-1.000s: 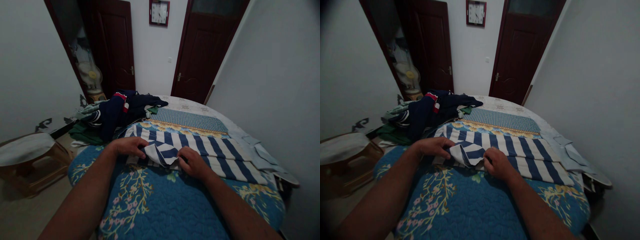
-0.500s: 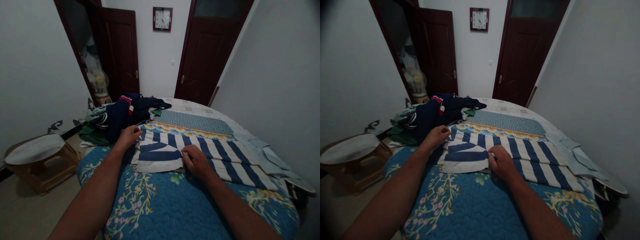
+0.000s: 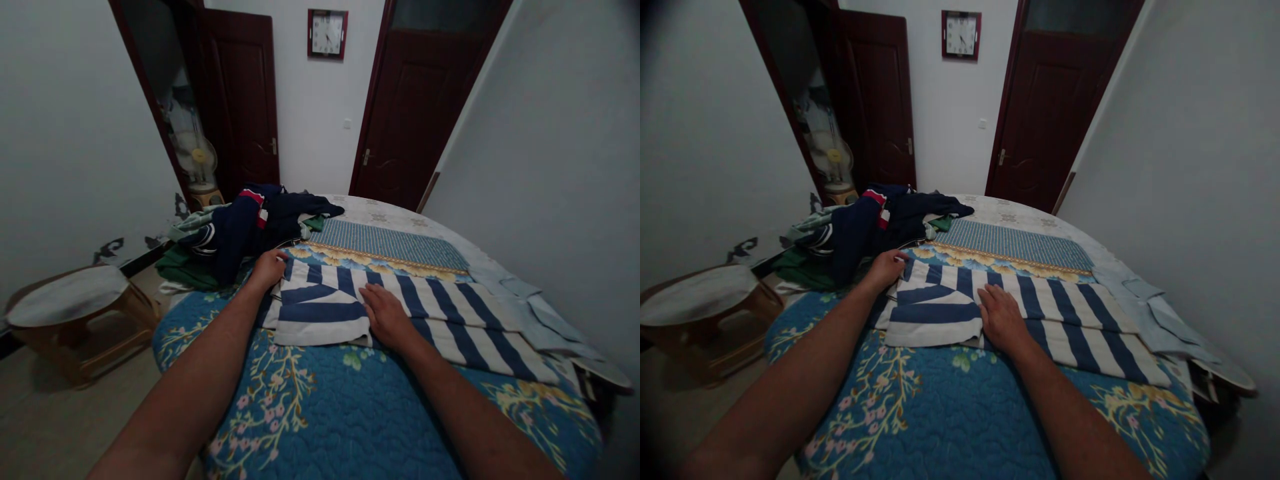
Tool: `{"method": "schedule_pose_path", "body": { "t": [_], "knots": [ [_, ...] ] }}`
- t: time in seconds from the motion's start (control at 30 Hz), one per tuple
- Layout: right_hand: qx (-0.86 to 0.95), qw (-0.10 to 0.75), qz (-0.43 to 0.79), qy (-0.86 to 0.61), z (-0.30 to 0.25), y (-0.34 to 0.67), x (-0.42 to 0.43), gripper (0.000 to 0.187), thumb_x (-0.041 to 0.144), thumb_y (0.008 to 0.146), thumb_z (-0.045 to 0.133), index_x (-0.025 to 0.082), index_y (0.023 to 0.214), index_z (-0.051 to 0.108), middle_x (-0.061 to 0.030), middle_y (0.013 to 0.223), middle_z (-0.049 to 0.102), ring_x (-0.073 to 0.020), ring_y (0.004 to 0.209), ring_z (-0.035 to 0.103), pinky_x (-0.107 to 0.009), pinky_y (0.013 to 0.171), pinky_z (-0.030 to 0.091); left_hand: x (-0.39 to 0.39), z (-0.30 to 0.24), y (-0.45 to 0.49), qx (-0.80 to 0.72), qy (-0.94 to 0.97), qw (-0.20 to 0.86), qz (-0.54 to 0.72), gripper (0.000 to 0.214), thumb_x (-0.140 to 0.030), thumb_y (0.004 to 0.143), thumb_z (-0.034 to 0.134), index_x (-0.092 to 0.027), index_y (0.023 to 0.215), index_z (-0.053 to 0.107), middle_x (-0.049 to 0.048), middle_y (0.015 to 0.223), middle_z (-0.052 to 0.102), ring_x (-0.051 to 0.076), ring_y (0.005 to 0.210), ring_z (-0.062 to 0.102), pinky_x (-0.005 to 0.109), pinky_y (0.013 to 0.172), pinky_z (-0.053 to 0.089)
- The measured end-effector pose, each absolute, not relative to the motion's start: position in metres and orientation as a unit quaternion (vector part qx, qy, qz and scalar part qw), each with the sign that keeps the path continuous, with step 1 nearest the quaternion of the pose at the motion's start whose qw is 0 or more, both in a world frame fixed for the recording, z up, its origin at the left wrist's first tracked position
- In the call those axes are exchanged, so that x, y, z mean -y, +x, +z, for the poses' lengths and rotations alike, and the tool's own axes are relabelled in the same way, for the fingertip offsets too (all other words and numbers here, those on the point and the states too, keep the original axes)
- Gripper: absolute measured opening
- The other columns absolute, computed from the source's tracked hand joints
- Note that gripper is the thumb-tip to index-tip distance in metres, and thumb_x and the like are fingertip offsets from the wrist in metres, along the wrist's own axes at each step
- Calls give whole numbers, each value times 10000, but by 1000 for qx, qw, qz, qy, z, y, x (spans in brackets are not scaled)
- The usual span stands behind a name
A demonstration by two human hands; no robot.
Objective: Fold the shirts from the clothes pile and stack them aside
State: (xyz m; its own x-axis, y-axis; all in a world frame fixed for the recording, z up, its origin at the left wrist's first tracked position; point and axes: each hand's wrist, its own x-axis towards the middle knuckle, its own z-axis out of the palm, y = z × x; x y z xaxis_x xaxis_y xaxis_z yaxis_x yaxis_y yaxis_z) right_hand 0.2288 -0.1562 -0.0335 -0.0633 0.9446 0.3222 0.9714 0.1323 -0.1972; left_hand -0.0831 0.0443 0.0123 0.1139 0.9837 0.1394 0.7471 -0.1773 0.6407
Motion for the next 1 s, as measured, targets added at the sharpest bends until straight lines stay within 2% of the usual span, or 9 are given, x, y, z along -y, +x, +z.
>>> {"method": "schedule_pose_path", "body": {
  "t": [0.1, 0.2, 0.3, 0.4, 0.53, 0.67, 0.77, 0.87, 1.0],
  "knots": [
    [733, 174, -32, -657, -32, 229, 157, 491, 279, 1076, 440, 211, 1524, 629, -144, 1613, 566, -313, 1523, 484, -553, 1259, 390, -42, 13, -82, -594, 714, 241, 281, 441, -211, 867, 683, -138, 1301, 709, 89, 990, 817, 188, 787, 753, 268, 699, 571],
    [734, 164, -31, -658, -32, 228, 156, 501, 272, 1070, 449, 238, 1539, 621, -137, 1635, 545, -319, 1534, 470, -562, 1256, 384, -42, 14, -80, -583, 722, 251, 275, 476, -191, 828, 728, -158, 1303, 712, 66, 952, 810, 191, 795, 762, 258, 694, 576],
    [719, 152, -31, -677, -32, 226, 156, 511, 313, 1087, 437, 241, 1566, 597, -128, 1666, 514, -347, 1567, 425, -591, 1263, 361, -44, 12, -80, -597, 721, 223, 274, 478, -123, 825, 677, -170, 1299, 724, 75, 1008, 806, 204, 904, 770, 266, 772, 586],
    [704, 140, -30, -696, -32, 225, 157, 525, 356, 1103, 421, 222, 1587, 575, -134, 1687, 486, -373, 1581, 403, -613, 1269, 340, -44, 9, -85, -620, 716, 175, 270, 537, -71, 805, 659, -185, 1325, 730, 109, 1154, 777, 242, 1058, 758, 312, 911, 580],
    [698, 142, -32, -701, -33, 224, 158, 521, 378, 1104, 437, 250, 1592, 568, -125, 1699, 471, -361, 1591, 392, -610, 1274, 328, -32, 12, -89, -627, 724, 116, 264, 557, -67, 808, 667, -240, 1331, 751, 138, 1321, 680, 304, 1206, 703, 381, 1037, 552],
    [696, 146, -31, -702, -32, 224, 159, 523, 387, 1105, 426, 251, 1589, 569, -134, 1699, 470, -363, 1592, 389, -619, 1269, 328, -12, 23, -79, -547, 779, 18, 306, 381, -162, 944, 590, -219, 1277, 766, 136, 1328, 677, 303, 1303, 629, 409, 1150, 494],
    [695, 142, -27, -704, -30, 222, 159, 527, 406, 1114, 404, 255, 1593, 563, -129, 1694, 478, -367, 1588, 394, -616, 1271, 323, 4, 23, -63, -426, 861, 68, 270, 313, -257, 1030, 537, -225, 1246, 761, 103, 1301, 737, 253, 1275, 655, 386, 1166, 481],
    [692, 138, -25, -708, -27, 220, 160, 528, 436, 1119, 405, 276, 1598, 558, -115, 1699, 474, -362, 1592, 387, -599, 1275, 320, 18, 15, -49, -370, 907, 102, 170, 350, -344, 1062, 517, -254, 1317, 740, 102, 1390, 726, 265, 1318, 652, 406, 1158, 485],
    [662, 129, -7, -738, -25, 228, 159, 575, 520, 1121, 398, 258, 1612, 541, -138, 1724, 428, -385, 1603, 357, -652, 1267, 299, 26, 6, -43, -408, 907, 75, 79, 548, -499, 1059, 510, -242, 1531, 615, 173, 1648, 533, 362, 1555, 458, 527, 1261, 364]
  ]
}}
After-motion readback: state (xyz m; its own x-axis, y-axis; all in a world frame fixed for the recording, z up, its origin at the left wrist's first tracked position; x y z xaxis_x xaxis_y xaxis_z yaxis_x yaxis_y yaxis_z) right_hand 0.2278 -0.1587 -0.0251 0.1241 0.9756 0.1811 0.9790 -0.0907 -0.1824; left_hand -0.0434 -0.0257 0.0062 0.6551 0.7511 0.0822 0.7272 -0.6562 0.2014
